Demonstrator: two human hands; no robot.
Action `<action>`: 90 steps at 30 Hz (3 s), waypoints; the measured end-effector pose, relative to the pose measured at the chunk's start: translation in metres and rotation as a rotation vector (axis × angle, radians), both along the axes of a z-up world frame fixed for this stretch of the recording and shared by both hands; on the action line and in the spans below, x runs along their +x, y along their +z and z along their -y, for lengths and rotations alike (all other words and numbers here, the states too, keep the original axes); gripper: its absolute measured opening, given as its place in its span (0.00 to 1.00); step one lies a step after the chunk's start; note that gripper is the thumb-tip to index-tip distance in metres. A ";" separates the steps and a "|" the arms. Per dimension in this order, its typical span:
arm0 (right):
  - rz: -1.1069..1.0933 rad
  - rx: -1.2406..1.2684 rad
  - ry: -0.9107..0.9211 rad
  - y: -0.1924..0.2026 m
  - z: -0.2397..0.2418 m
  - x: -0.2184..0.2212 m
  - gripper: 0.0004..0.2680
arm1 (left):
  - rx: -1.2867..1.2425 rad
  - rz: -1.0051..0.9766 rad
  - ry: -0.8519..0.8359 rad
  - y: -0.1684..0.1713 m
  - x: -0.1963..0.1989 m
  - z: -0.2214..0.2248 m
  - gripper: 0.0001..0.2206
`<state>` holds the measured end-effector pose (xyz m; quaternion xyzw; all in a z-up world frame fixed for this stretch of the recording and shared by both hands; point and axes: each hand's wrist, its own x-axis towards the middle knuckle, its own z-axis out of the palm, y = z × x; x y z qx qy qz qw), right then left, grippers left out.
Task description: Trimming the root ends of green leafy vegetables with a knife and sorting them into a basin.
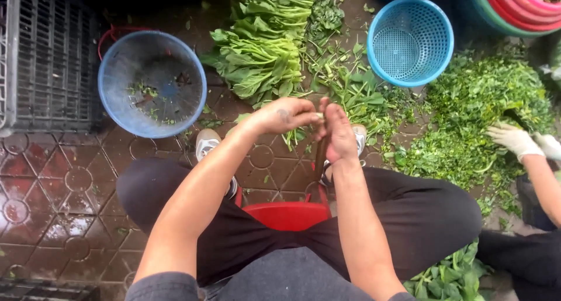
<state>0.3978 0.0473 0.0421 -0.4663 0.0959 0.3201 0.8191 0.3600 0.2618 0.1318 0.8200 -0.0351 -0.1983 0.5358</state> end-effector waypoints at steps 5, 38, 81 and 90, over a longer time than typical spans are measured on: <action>-0.074 -0.352 -0.109 -0.131 0.020 0.026 0.20 | -0.076 0.132 0.179 0.047 -0.020 -0.027 0.12; -0.012 -0.391 0.018 0.016 0.005 -0.010 0.23 | 0.519 0.097 0.158 -0.049 -0.009 -0.012 0.08; 0.516 -0.179 -0.037 -0.007 -0.050 -0.042 0.09 | -0.687 -0.144 0.883 -0.058 -0.048 0.009 0.14; 0.177 -0.117 0.223 0.013 -0.031 -0.037 0.07 | -0.697 -0.189 0.710 -0.034 -0.061 -0.004 0.14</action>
